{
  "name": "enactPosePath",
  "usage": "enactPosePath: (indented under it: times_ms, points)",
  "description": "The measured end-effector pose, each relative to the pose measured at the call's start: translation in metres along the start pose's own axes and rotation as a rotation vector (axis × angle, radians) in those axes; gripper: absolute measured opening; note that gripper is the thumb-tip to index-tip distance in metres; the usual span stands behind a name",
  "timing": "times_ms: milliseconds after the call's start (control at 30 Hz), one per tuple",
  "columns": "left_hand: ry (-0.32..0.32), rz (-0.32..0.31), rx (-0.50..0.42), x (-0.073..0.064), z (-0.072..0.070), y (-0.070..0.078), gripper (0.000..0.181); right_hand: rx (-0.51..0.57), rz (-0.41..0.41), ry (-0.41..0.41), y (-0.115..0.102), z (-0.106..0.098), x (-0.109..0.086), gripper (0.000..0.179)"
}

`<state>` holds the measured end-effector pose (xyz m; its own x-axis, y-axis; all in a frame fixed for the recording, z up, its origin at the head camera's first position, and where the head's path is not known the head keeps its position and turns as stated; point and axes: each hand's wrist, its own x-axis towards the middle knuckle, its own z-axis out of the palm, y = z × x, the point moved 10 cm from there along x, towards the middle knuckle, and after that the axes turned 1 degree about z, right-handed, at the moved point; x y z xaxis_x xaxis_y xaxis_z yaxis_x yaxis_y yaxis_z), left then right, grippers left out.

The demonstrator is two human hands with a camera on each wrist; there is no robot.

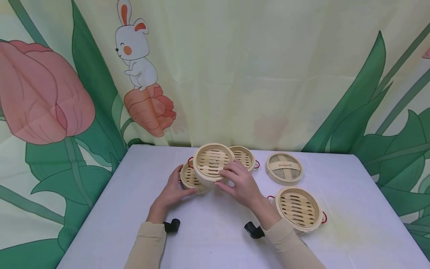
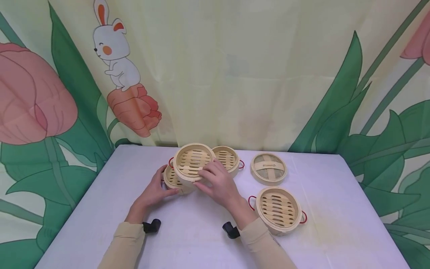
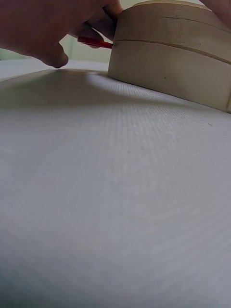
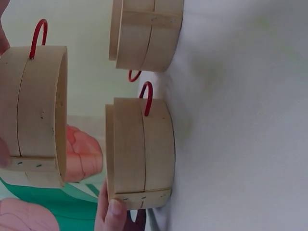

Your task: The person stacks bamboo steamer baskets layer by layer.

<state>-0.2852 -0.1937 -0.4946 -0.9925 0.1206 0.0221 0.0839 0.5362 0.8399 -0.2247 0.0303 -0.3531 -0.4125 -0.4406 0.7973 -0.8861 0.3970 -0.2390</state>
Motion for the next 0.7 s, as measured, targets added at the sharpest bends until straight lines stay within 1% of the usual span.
enactPosePath:
  times_ms: [133,333,533,700]
  points:
    - [-0.011,0.000,0.000,0.000,0.002,0.002,0.117,-0.017,0.002,-0.008,0.002,0.006,0.004,0.027]
    - [-0.001,0.040,-0.016,0.001,0.002,0.004,0.114,-0.017,-0.011,-0.009,0.002,0.015,0.013,0.028]
    - [-0.007,0.016,-0.010,0.001,0.000,0.001,0.115,0.006,-0.018,-0.008,0.004,0.027,0.022,0.028]
    - [-0.002,0.019,-0.015,-0.001,-0.002,0.003,0.115,0.013,-0.032,-0.004,0.004,0.034,0.027,0.026]
